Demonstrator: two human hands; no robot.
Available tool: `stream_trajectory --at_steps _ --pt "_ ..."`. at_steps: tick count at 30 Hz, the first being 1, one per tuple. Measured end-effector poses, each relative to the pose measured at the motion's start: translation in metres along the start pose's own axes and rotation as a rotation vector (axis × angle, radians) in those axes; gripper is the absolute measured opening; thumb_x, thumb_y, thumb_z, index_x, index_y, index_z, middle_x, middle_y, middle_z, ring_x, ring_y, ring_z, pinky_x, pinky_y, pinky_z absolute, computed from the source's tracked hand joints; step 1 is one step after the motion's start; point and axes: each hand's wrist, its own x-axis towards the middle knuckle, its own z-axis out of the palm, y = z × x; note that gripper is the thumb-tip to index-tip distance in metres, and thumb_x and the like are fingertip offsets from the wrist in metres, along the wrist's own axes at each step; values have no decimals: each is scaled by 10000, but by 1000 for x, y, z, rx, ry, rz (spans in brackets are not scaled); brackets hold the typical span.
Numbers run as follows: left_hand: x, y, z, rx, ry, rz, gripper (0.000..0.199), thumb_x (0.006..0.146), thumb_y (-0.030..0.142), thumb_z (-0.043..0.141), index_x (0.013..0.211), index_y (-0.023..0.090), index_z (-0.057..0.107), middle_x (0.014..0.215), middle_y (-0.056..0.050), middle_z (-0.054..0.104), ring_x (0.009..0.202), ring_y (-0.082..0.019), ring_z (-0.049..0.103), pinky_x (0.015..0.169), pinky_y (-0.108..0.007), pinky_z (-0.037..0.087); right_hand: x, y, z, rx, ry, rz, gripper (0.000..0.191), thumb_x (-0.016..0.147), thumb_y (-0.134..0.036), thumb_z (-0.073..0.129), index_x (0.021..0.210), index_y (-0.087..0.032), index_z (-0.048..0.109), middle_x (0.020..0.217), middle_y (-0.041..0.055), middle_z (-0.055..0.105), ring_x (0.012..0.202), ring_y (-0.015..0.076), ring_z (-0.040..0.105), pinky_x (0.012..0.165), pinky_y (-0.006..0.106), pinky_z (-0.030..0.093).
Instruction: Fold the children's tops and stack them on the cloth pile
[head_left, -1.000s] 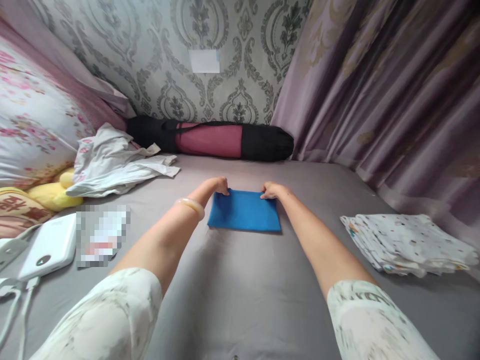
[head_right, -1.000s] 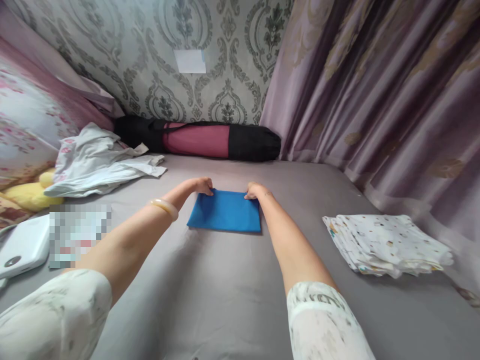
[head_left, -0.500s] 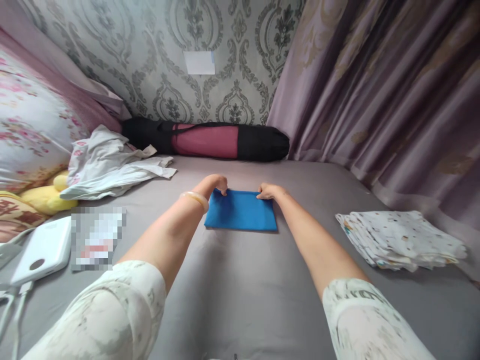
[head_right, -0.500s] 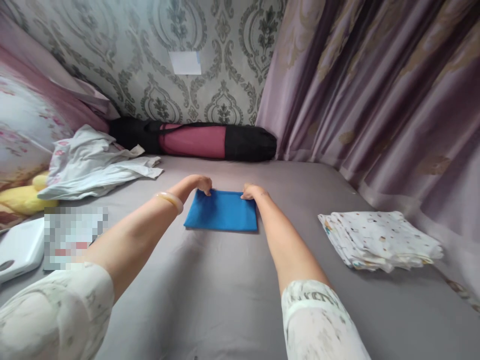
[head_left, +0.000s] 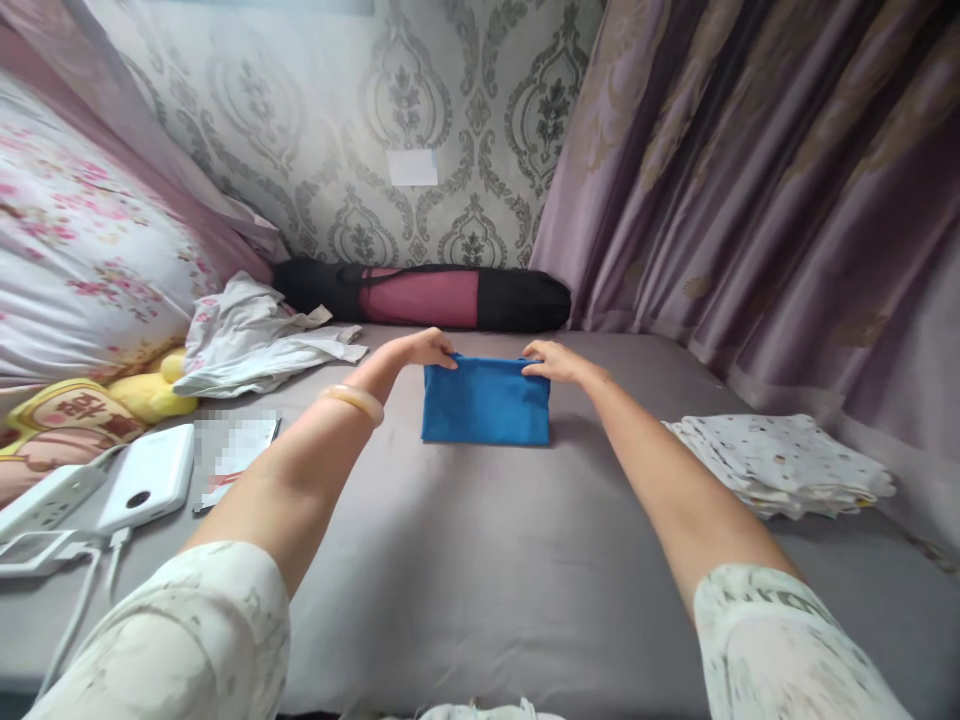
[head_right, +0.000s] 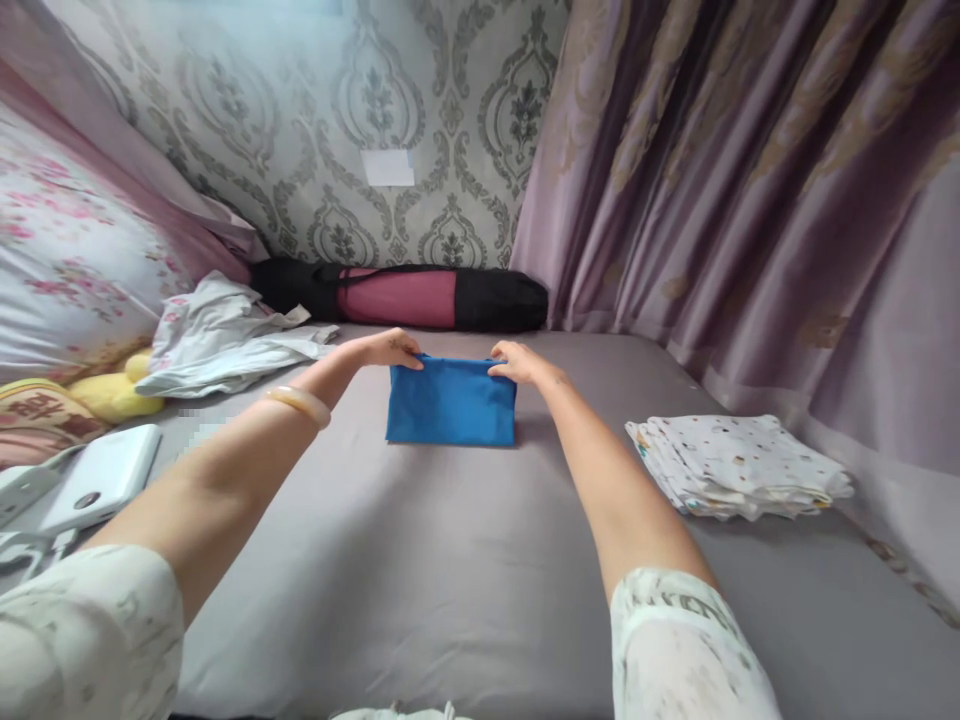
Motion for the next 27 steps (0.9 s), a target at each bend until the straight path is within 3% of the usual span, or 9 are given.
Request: stream_trajectory --at_steps 5,8,11,14,18,21,27 --pt "-17 19 -40 103 337 113 352 712 450 692 896 152 721 768 1 686 734 -138 597 676 -217 424 -10 -15 -37 4 183 -62 297 872 -249 619 1158 -196 682 1160 49 687 1088 230 603 943 335 441" --pt "-38 28 -38 262 509 174 310 803 396 625 1002 168 694 849 -11 695 799 -155 625 746 -231 437 -26 -19 -33 -66 318 -86 301 903 -221 551 1180 -206 667 1171 67 661 1110 255 560 965 385 411" --pt "-66 26 -7 400 494 279 268 886 288 512 1085 179 654 931 -53 704 886 -191 648 850 -289 454 -49 -16 -5 -156 306 -231 328 888 -86 459 1120 -189 666 1123 85 644 1080 239 534 970 372 391" --pt "-94 14 43 457 402 343 279 942 230 407 1070 191 653 974 -90 710 957 -206 654 949 -348 448 -77 -9 34 -221 210 -381 422 841 23 363 1071 -179 653 1066 85 627 1016 212 514 926 323 397" --pt "-118 0 96 419 309 358 342 966 191 347 1125 212 649 1139 -99 701 1083 -197 638 1021 -367 437 -107 -4 75 -253 102 -397 441 855 26 337 1063 -212 645 1065 75 614 961 203 499 872 306 402" --pt "-128 -3 111 405 280 350 355 965 178 339 1152 210 639 1222 -99 675 1164 -196 606 1043 -368 431 -119 -3 88 -264 74 -380 409 894 -14 341 1088 -215 640 1090 81 606 971 208 498 880 311 405" --pt "-141 -4 120 400 218 387 354 896 118 382 1139 186 630 1266 -99 648 1210 -202 571 1069 -355 399 -128 2 93 -221 32 -392 535 795 62 343 1177 -187 623 1208 108 580 1086 212 511 942 327 412"
